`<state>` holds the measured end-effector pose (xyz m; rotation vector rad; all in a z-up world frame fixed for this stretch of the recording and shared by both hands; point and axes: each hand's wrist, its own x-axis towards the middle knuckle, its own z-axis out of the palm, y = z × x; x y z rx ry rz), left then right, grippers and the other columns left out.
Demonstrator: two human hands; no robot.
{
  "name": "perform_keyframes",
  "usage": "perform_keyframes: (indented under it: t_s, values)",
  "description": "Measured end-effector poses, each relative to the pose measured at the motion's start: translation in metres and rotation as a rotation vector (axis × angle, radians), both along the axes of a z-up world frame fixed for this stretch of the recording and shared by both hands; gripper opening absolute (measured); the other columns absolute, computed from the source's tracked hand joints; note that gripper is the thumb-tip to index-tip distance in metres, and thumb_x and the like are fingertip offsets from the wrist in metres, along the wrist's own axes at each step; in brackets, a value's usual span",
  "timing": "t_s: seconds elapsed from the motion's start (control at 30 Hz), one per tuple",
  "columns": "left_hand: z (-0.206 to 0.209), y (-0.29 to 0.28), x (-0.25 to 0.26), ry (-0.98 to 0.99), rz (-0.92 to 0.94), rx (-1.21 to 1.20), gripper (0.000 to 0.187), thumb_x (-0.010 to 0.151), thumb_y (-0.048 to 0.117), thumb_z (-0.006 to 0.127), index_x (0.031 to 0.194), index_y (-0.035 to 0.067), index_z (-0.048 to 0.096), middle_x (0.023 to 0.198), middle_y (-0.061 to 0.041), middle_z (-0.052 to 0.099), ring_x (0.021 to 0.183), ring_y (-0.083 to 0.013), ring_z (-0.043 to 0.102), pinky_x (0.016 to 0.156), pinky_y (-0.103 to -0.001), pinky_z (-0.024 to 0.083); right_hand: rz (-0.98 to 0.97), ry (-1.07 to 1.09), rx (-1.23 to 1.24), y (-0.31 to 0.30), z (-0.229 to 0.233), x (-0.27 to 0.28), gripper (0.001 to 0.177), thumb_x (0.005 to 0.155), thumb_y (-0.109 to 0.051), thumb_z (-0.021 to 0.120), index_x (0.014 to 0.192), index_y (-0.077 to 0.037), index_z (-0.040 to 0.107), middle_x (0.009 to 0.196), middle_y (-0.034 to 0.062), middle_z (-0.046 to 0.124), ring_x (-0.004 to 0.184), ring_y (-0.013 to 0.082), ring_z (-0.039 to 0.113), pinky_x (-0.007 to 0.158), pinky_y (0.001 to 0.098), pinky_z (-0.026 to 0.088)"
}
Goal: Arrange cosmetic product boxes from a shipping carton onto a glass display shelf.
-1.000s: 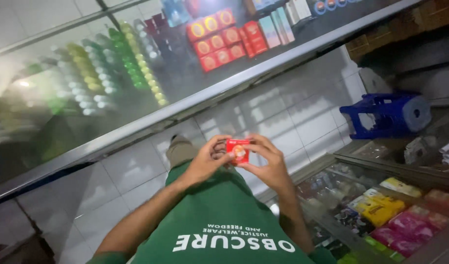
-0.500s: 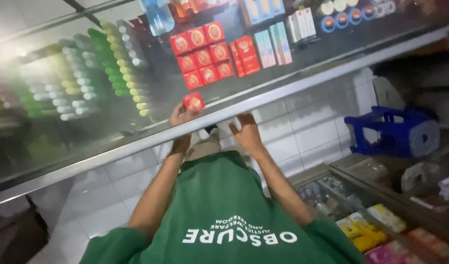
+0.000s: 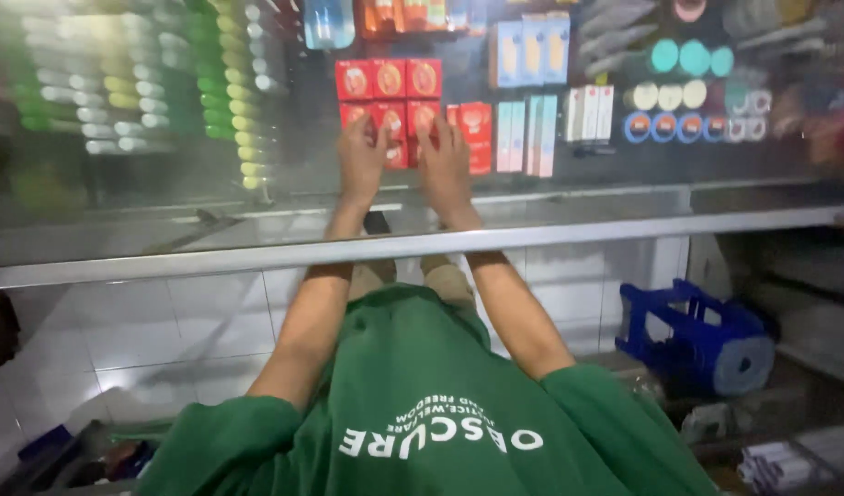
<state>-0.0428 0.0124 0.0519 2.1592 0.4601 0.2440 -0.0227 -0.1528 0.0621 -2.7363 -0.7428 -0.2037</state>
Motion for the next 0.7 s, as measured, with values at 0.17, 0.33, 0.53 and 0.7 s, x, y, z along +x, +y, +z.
perform_keyframes:
  t_s: [0.17, 0.33, 0.53, 0.7]
  values:
    - [-0.015, 0.004, 0.008, 0.232, 0.036, 0.156, 0.035, 0.105, 0.035, 0.067, 0.127, 0.007, 0.065, 0.105, -0.008, 0.067, 0.095, -0.0227, 0.074, 0.07, -0.03, 0.06, 0.033, 0.07, 0.012, -0.001, 0.007, 0.008, 0.041, 0.094, -0.014, 0.071, 0.134, -0.014, 0.061, 0.138, 0.0153, 0.049, 0.121, 0.0381, 0.054, 0.088, 0.0491, 0.054]
    - [-0.004, 0.005, 0.011, 0.182, -0.009, 0.236, 0.028, 0.106, 0.025, 0.065, 0.119, 0.0, 0.066, 0.1, -0.015, 0.067, 0.09, -0.028, 0.075, 0.068, -0.036, 0.06, 0.103, 0.023, 0.095, -0.004, 0.002, 0.014, 0.039, 0.091, -0.015, 0.072, 0.129, -0.008, 0.064, 0.132, 0.0196, 0.051, 0.113, 0.0424, 0.056, 0.084, 0.0509, 0.054]
    - [0.007, 0.004, 0.015, 0.129, -0.056, 0.228, 0.029, 0.106, 0.029, 0.063, 0.113, 0.001, 0.068, 0.092, -0.012, 0.067, 0.084, -0.0261, 0.075, 0.06, -0.03, 0.058, 0.077, 0.038, 0.136, 0.0, 0.004, 0.01, 0.039, 0.084, -0.007, 0.077, 0.122, -0.005, 0.068, 0.132, 0.0191, 0.052, 0.123, 0.0429, 0.054, 0.095, 0.0471, 0.052]
    - [0.005, 0.011, 0.018, 0.105, -0.071, 0.171, 0.031, 0.106, 0.029, 0.062, 0.109, -0.001, 0.068, 0.09, -0.017, 0.068, 0.084, -0.032, 0.075, 0.063, -0.039, 0.059, 0.051, 0.048, 0.156, 0.004, 0.003, 0.006, 0.039, 0.087, 0.0, 0.072, 0.125, -0.002, 0.066, 0.131, 0.0237, 0.052, 0.127, 0.0467, 0.053, 0.1, 0.0507, 0.049]
